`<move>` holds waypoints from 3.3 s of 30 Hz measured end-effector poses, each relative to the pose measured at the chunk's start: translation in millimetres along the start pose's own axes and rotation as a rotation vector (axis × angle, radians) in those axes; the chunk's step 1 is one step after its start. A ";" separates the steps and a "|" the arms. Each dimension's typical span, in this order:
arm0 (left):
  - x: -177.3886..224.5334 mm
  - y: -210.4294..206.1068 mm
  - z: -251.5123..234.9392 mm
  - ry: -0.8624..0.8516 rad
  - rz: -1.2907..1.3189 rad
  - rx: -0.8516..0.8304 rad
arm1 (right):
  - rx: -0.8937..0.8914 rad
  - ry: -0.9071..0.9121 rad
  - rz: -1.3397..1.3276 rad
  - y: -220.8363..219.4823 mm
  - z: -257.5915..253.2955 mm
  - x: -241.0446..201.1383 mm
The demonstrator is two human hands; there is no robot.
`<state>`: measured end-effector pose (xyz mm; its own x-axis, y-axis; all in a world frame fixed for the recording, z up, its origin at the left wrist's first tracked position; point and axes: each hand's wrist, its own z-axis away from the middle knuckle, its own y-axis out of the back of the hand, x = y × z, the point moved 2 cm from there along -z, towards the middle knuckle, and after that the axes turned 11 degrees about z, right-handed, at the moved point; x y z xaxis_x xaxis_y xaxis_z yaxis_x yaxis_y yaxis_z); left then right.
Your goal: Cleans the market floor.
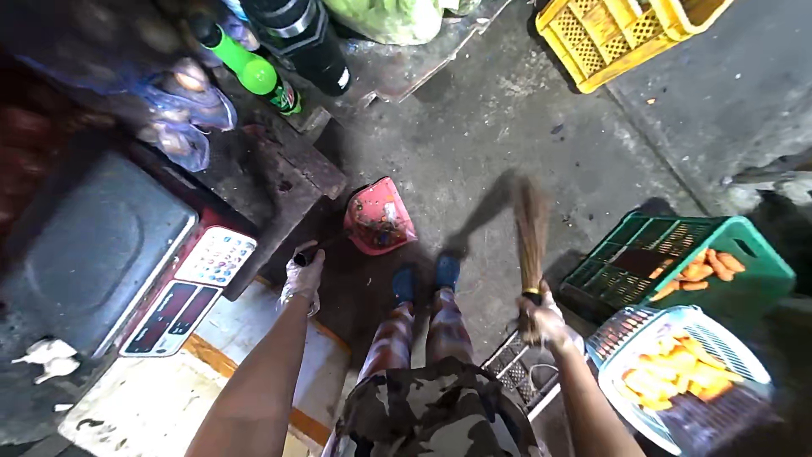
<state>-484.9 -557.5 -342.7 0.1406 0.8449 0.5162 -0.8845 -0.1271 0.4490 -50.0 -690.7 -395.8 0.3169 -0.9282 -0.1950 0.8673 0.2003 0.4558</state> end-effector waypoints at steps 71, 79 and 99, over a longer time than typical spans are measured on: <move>189.7 -245.3 -39.2 0.088 0.039 0.136 | 0.004 -0.073 0.553 270.7 -235.1 -135.0; 213.3 -258.8 -16.8 0.112 -0.008 0.126 | -0.457 0.060 1.136 229.5 -150.4 -86.8; 186.2 -224.7 -9.9 0.088 0.047 0.095 | -0.389 0.158 0.818 160.2 -105.8 -64.9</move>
<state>-264.4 -366.5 -354.7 0.0568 0.8787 0.4739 -0.8427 -0.2123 0.4948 109.0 -565.2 -402.0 0.9126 -0.4027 -0.0701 0.4086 0.8937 0.1853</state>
